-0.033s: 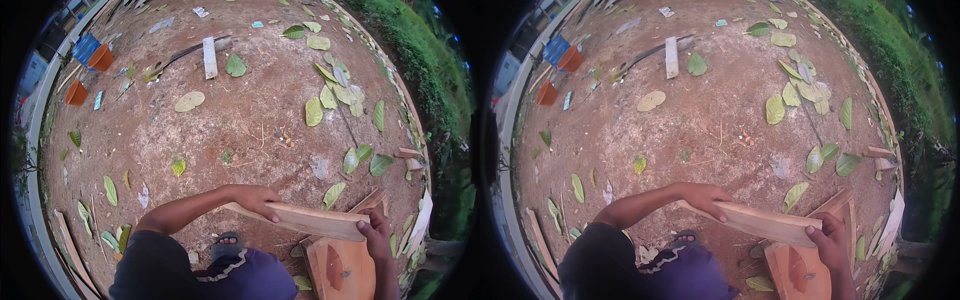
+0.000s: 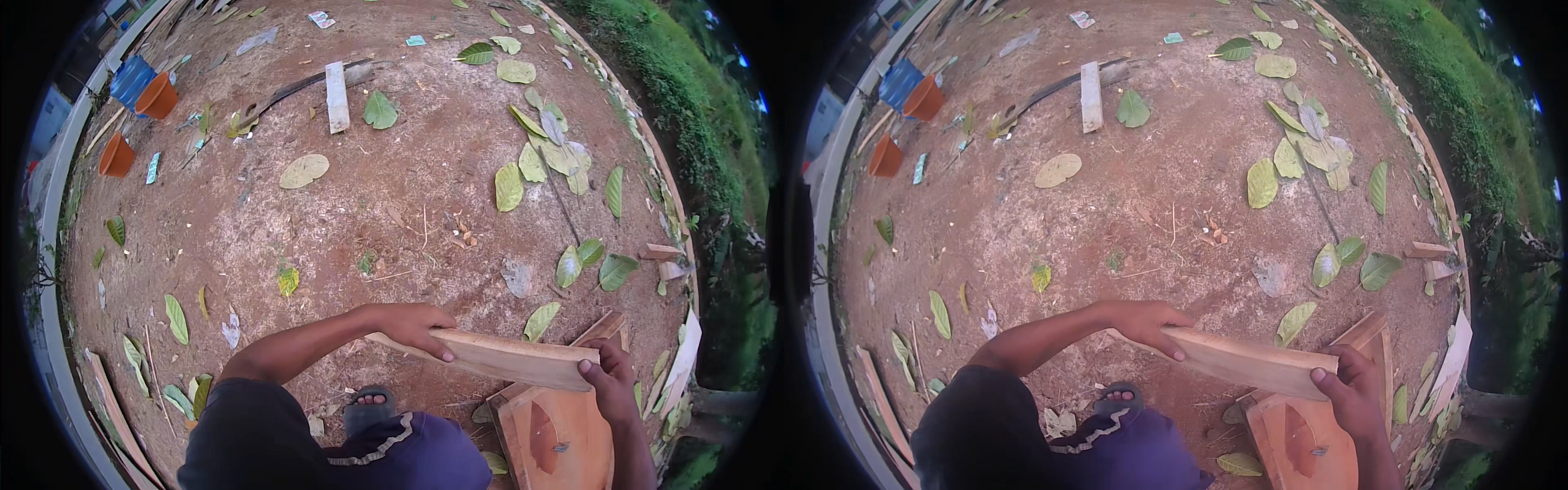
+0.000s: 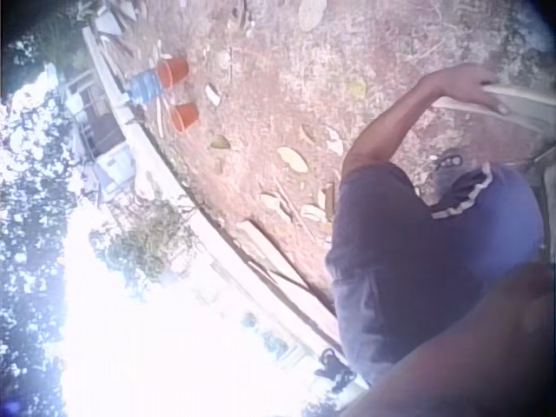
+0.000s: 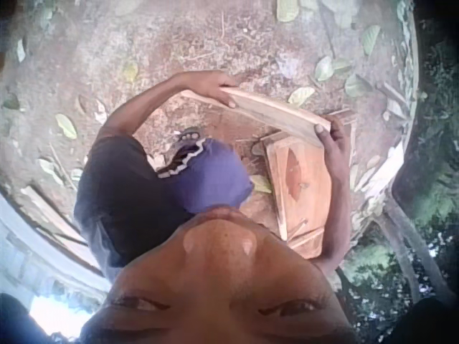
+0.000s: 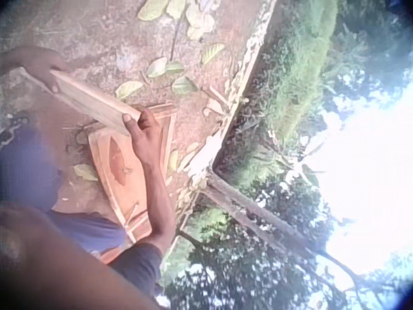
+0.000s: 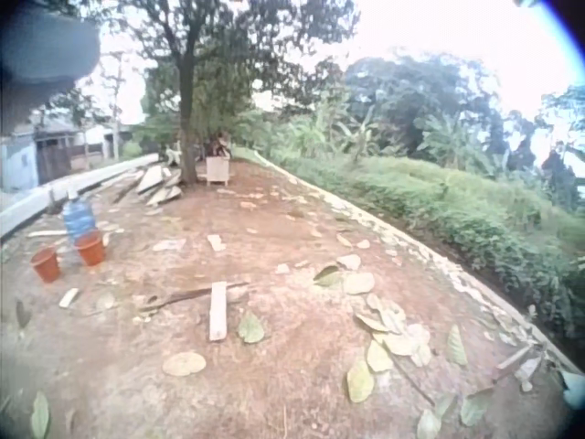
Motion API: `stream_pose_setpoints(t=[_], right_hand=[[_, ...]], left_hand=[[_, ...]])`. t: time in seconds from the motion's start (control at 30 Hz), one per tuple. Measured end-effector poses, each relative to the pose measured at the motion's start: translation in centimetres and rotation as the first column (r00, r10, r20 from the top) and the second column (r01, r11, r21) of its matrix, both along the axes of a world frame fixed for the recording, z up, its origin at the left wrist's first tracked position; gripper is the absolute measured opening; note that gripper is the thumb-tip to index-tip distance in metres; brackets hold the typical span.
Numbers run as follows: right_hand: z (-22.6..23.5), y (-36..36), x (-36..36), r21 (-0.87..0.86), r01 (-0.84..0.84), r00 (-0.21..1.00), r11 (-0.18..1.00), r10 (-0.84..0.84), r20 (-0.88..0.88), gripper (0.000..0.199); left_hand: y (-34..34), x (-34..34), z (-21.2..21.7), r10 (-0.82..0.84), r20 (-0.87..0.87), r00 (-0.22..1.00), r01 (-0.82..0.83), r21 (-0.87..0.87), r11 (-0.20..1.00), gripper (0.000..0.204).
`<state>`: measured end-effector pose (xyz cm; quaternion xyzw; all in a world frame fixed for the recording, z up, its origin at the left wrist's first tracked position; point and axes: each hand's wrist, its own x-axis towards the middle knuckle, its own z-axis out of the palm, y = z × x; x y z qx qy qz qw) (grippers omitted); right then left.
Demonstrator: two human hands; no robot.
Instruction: The person gathers nails from a bucket, then uses a hammer to drive nails into a wooden frame on the ground. They later use a hand saw to cut a small wooden plank. The work is performed outdoors on a dirt surface with scattered leaves.
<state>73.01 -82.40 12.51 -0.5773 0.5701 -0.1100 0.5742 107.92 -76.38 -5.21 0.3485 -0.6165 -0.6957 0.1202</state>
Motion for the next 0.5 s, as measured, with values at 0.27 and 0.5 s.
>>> stream_pose_setpoints(t=[0.27, 0.5], right_hand=[[9.5, -9.7, -6.8, -0.155, -0.077, 0.786, 0.985, -0.036, -0.617, 0.049], [12.9, -10.8, -20.5, -0.155, -0.203, 0.586, 0.967, -0.007, -0.81, 0.008]], left_hand=[[-6.0, 8.3, -2.6, 0.502, 0.185, 0.845, -0.479, -0.155, 0.864, 0.071], [-8.7, 20.7, -2.7, 0.737, 0.515, 0.438, -0.692, -0.33, 0.642, 0.079]])
